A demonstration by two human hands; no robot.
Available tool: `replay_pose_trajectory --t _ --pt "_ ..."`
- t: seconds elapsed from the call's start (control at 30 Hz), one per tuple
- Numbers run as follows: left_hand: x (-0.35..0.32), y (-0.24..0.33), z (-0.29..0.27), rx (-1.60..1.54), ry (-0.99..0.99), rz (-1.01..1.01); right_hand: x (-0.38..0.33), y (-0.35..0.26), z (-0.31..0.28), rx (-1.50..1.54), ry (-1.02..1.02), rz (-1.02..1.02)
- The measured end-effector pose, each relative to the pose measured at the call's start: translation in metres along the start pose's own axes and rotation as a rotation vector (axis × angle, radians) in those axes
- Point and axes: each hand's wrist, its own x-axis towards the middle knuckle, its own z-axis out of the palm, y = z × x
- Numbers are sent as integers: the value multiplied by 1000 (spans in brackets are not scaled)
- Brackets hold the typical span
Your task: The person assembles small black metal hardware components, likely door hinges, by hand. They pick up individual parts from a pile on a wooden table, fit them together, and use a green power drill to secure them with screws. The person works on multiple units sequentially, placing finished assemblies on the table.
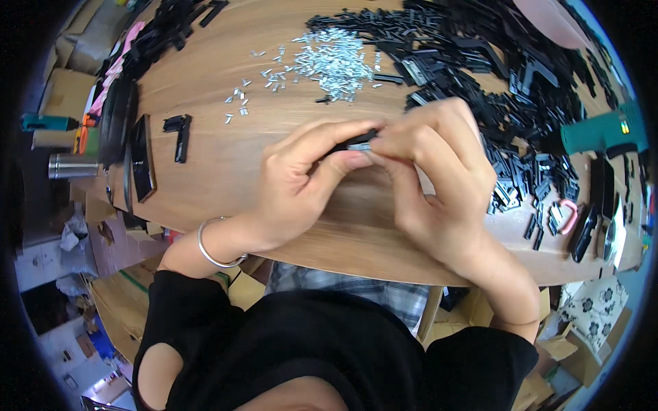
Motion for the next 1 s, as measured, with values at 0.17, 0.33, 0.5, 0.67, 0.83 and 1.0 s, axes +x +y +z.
replay_pose_trajectory --t 0.17,0.33,0.5,0.67,0.83,1.0 --pt "3 -3 -5 -4 -3 164 2 -5 -2 -104 -4 -76" --pt "-3 -1 3 -323 -105 -109 6 -9 -2 -114 -153 69" --pt "-4 8 3 -488 -43 -258 5 -14 0 -11 -120 200" --pt "-2 1 7 -272 -6 -26 2 -14 -1 -17 -98 181" --pt "-3 10 -23 -88 -135 -116 9 -11 -9 308 -329 348" --pt "7 15 -136 461 -28 -425 12 -7 -28 359 -363 429"
